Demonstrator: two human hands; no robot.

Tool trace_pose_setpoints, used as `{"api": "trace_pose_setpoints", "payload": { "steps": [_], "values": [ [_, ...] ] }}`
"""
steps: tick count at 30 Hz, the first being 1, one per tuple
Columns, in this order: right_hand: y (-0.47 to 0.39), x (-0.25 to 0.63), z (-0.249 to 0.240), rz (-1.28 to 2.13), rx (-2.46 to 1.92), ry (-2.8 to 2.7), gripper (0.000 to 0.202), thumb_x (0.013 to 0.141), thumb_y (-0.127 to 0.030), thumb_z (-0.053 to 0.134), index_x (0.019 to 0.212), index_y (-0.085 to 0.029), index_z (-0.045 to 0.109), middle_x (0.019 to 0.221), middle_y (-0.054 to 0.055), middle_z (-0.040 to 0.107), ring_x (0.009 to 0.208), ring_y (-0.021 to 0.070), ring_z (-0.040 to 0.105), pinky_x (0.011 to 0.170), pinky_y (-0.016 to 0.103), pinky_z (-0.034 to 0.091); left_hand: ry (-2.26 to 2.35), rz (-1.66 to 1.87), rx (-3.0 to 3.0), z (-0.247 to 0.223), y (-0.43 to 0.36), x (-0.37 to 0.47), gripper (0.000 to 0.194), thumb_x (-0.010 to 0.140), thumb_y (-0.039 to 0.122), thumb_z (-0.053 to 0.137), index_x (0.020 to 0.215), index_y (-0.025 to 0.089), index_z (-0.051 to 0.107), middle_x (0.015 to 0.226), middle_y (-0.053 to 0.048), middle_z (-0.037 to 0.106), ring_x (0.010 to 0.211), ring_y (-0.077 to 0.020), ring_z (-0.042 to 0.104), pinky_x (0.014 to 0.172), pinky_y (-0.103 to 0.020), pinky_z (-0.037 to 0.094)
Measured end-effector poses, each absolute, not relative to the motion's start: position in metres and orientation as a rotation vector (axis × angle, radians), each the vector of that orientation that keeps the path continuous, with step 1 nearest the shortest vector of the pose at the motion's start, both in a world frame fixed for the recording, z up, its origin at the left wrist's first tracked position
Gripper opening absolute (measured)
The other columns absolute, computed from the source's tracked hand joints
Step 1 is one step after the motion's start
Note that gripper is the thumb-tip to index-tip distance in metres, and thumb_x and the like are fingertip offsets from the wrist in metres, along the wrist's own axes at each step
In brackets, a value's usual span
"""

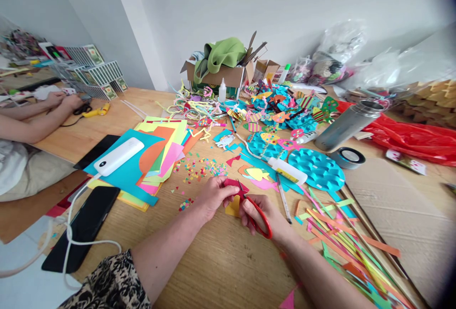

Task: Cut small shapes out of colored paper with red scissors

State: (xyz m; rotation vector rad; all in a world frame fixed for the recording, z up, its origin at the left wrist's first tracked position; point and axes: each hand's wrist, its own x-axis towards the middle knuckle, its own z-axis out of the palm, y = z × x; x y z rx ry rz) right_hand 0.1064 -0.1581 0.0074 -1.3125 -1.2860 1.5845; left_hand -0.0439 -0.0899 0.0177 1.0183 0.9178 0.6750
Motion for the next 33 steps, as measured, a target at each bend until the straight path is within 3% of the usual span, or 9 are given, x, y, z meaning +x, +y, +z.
{"api": "trace_pose_setpoints", "payload": {
  "steps": [11,21,33],
  "values": [
    [-0.1584,0.1062,0.0074,1.587,-1.327,-1.269,0.068,0.07,-0.082,0.054,0.066,-0.014,0.054,0.054,0.002,0.058,0.034,0.0069,0.049,0.034,0.017,0.03,0.916,0.81,0.927,0.0162,-0.0885,-0.0426,0.025,0.062,0.034,0.075,0.069,0.015,0.061,0.06,0.0,0.062,0.046,-0.0065,0.044,0.04,-0.02,0.028],
    [-0.1577,0.1066,0.0069,1.585,-1.296,-1.213,0.067,0.073,-0.08,0.053,0.066,-0.014,0.056,0.054,0.003,0.06,0.034,0.007,0.05,0.033,0.017,0.029,0.895,0.769,0.75,0.0198,-0.0889,-0.0424,0.028,0.058,0.03,0.081,0.072,0.015,0.063,0.056,0.002,0.059,0.044,-0.0047,0.041,0.041,-0.019,0.024],
    [-0.1578,0.1064,0.0063,1.607,-1.267,-1.207,0.066,0.072,-0.079,0.056,0.066,-0.014,0.056,0.055,0.003,0.061,0.034,0.0065,0.05,0.033,0.016,0.03,0.846,0.727,0.646,0.0222,-0.0893,-0.0437,0.033,0.054,0.026,0.083,0.072,0.016,0.058,0.062,-0.001,0.066,0.046,-0.0062,0.05,0.042,-0.019,0.028]
  ]
}}
